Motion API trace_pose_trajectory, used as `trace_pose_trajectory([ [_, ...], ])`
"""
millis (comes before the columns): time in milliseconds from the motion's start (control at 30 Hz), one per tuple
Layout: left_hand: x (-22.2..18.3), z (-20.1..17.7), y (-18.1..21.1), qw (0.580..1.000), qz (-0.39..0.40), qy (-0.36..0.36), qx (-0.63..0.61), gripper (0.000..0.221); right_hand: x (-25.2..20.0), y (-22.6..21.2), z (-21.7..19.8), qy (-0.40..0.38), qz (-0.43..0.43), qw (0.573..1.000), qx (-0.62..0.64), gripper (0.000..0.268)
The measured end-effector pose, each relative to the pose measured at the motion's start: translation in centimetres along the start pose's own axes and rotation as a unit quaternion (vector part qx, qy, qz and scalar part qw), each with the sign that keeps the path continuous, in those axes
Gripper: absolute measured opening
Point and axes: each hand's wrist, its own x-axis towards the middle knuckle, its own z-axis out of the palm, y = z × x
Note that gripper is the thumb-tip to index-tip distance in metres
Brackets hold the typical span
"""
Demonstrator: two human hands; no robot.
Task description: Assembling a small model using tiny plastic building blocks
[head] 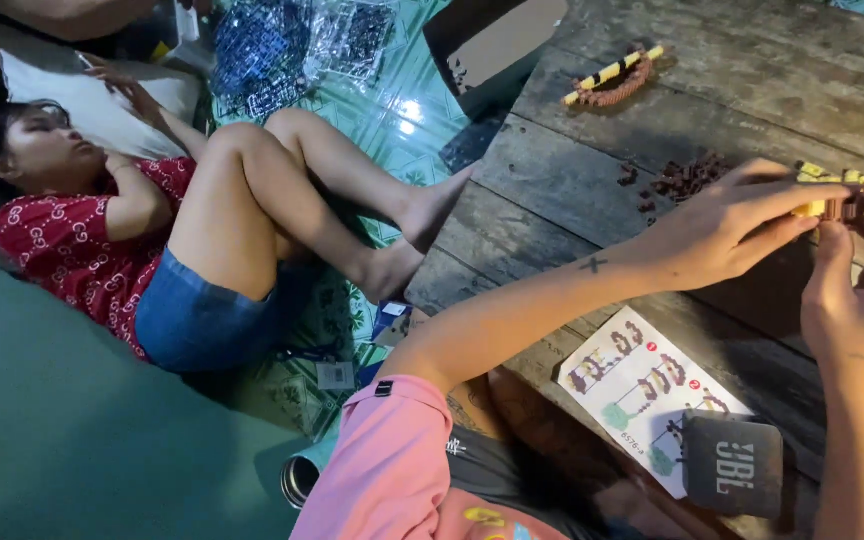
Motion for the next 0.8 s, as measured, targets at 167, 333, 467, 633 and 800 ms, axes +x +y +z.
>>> trace_pose_trajectory([
  [167, -0.2, 0.1, 0.4, 1.0, -0.012, 0.007, -0.002, 0.051, -0.1, 1.2, 0.0, -0.02, 0.016, 0.999, 0.024, 0.036],
  [333, 0.9, -0.6, 2.6, 0.999, 0.02, 0.044, -0.005, 0.041, 0.6, 0.5, -0.2, 0.006, 0.014, 1.0, -0.021, 0.034],
  [467, 1.6, -1.4, 4.7, 0.998, 0.006, 0.053, -0.025, 0.027, 2.3, -3.0, -0.8, -0.004, -0.064, 0.991, -0.116, 0.039],
  [633, 2.7, -2.1, 5.5, 0.989, 0.013, 0.126, -0.081, 0.029, 3.3, -1.9, -0.5, 0.039, -0.088, 0.991, -0.094, 0.05],
  [800, 4.2, -6.0, 7.5, 0.988, 0.013, 0.117, -0.095, 0.026, 2.9, -0.9, -1.8, 0.093, -0.048, 0.994, -0.029, 0.033],
])
